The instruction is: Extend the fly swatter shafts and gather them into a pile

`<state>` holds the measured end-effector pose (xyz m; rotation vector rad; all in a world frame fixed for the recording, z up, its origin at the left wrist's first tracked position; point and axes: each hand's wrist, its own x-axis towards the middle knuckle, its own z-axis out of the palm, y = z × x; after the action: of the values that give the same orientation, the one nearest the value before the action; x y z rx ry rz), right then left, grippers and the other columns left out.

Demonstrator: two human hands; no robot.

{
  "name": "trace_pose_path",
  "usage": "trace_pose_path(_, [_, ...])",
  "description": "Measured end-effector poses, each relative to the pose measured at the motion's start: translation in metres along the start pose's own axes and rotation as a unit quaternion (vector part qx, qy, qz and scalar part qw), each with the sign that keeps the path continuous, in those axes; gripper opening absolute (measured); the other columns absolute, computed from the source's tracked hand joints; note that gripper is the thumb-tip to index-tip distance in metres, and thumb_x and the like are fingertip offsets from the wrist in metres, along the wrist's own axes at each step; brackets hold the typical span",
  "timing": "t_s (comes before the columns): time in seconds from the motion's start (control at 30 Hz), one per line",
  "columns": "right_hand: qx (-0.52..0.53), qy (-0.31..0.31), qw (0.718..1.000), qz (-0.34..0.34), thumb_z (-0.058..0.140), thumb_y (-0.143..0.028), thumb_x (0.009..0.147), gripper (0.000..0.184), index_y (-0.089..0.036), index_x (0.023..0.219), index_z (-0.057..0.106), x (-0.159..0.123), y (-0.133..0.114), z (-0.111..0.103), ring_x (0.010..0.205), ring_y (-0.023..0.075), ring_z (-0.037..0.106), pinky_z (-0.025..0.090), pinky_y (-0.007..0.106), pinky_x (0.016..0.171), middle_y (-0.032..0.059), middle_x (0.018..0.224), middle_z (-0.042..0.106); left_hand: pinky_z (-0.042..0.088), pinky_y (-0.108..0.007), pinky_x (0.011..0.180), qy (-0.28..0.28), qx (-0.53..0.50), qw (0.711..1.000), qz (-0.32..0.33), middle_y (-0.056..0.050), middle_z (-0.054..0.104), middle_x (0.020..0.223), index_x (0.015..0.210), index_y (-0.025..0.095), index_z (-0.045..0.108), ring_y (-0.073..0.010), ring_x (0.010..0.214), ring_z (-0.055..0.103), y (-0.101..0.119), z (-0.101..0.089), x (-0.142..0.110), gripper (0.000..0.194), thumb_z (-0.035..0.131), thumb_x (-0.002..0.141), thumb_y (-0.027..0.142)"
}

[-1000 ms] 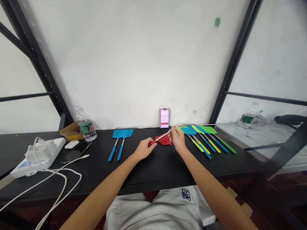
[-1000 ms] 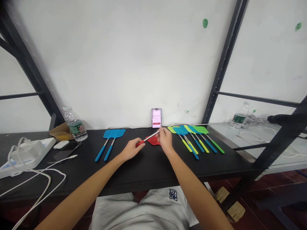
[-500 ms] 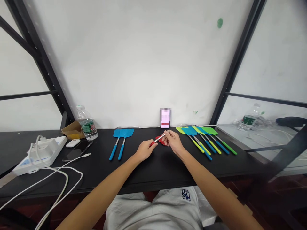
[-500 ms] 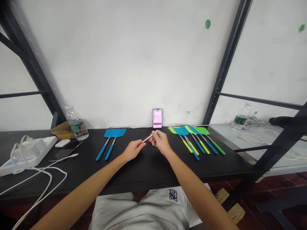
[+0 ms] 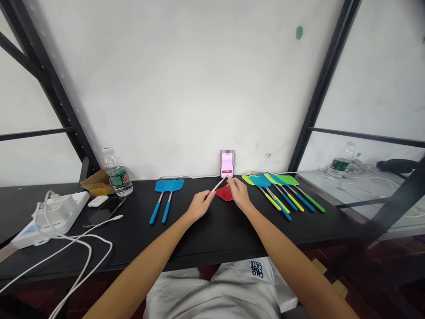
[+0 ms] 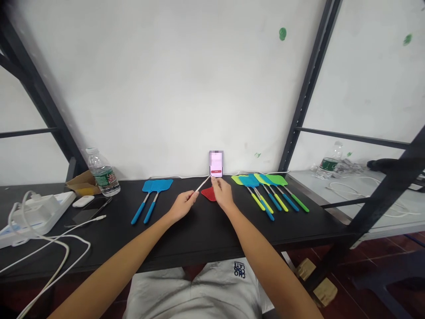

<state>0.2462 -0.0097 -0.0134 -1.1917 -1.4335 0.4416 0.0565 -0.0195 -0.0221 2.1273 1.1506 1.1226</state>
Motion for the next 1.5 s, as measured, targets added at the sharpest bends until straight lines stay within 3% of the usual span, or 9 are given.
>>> trace_pose_path(0.07, [-0.154,0.036,0.987,0.030,0.049,-0.066,0.078,0.052,-0.018,0.092,0.063,0.004,0.006,-0.005,0.097,0.0261,0.058,0.043,0.036,0.086,0.0126,0.096,0.065,0.031,-0.023,0.055,0.010,0.007,1.000,0.004,0.003,0.046,0.057,0.062,0.017,0.047,-0.0106,0.056,0.043,0.000,-0.001,-0.001,0.048,0.036,0.089,0.055])
trace_pose_path(0.17, [-0.330,-0.008,0.938,0.108,0.061,-0.071,0.064,0.073,-0.011,0.106,0.060,0.007,0.014,-0.009,0.114,0.0368,0.049,0.036,0.044,0.094,0.0233,0.113,0.057,0.033,-0.023,0.057,0.021,0.019,1.000,0.006,0.003,0.048,0.058,0.066,0.018,0.051,-0.0112,0.058,0.045,0.000,-0.003,-0.002,0.046,0.035,0.090,0.052])
trace_pose_path(0.4, [-0.403,-0.090,0.900,0.140,0.070,-0.077,0.043,0.097,-0.008,0.109,0.058,0.008,0.019,-0.002,0.112,0.0407,0.050,0.039,0.047,0.089,0.0270,0.118,0.054,0.035,-0.023,0.058,0.030,0.028,0.999,0.011,0.003,0.053,0.063,0.082,0.019,0.059,-0.0111,0.058,0.046,-0.002,-0.004,-0.002,0.038,0.036,0.091,0.049])
trace_pose_path(0.57, [-0.287,-0.087,0.943,0.147,0.081,-0.062,0.037,0.077,-0.014,0.094,0.062,0.015,0.027,-0.012,0.090,0.0319,0.062,0.047,0.036,0.069,0.0174,0.099,0.066,0.034,-0.022,0.055,0.019,0.018,1.000,0.007,0.004,0.051,0.060,0.082,0.019,0.060,-0.0109,0.057,0.045,-0.002,-0.004,-0.003,0.038,0.038,0.090,0.049])
trace_pose_path(0.73, [-0.018,-0.087,0.987,0.133,0.069,-0.046,0.066,0.030,-0.017,0.067,0.061,0.016,0.029,-0.016,0.054,0.0154,0.057,0.039,0.024,0.046,0.0033,0.061,0.063,0.035,-0.022,0.055,0.015,0.007,1.000,0.000,0.003,0.049,0.060,0.082,0.019,0.059,-0.0113,0.057,0.045,0.000,-0.005,-0.003,0.038,0.038,0.089,0.050])
trace_pose_path(0.87, [0.211,0.003,0.967,0.143,0.061,-0.048,0.074,0.030,-0.019,0.068,0.054,0.016,0.016,-0.017,0.032,0.0066,0.031,0.019,0.020,0.033,-0.0069,0.042,0.042,0.035,-0.023,0.055,0.010,0.006,1.000,-0.004,0.003,0.051,0.061,0.081,0.019,0.059,-0.0115,0.057,0.045,0.002,-0.005,-0.004,0.038,0.039,0.088,0.051])
trace_pose_path(0.97, [0.313,0.038,0.940,0.132,0.066,-0.050,0.071,0.034,-0.021,0.071,0.049,0.016,0.008,-0.022,0.032,0.0045,0.026,0.016,0.019,0.033,-0.0076,0.045,0.044,0.034,-0.022,0.055,0.001,0.010,1.000,-0.001,0.003,0.052,0.061,0.079,0.019,0.059,-0.0113,0.056,0.045,0.003,-0.006,-0.004,0.038,0.040,0.088,0.051])
trace_pose_path(1.13, [0.360,0.018,0.924,0.130,0.072,-0.048,0.068,0.038,-0.018,0.081,0.055,0.016,0.002,-0.028,0.040,0.0057,0.041,0.024,0.020,0.035,0.0033,0.071,0.066,0.034,-0.022,0.055,-0.007,0.012,1.000,0.003,0.003,0.052,0.061,0.076,0.019,0.058,-0.0114,0.057,0.045,0.003,-0.007,-0.005,0.038,0.040,0.088,0.051])
trace_pose_path(1.5, [0.353,-0.013,0.929,0.107,0.071,-0.048,0.070,0.036,-0.016,0.083,0.060,0.013,-0.006,-0.026,0.039,0.0061,0.043,0.027,0.022,0.036,0.0053,0.073,0.068,0.035,-0.023,0.055,-0.014,0.010,1.000,0.004,0.003,0.052,0.061,0.077,0.019,0.059,-0.0116,0.057,0.046,0.005,-0.007,-0.005,0.038,0.041,0.087,0.051])
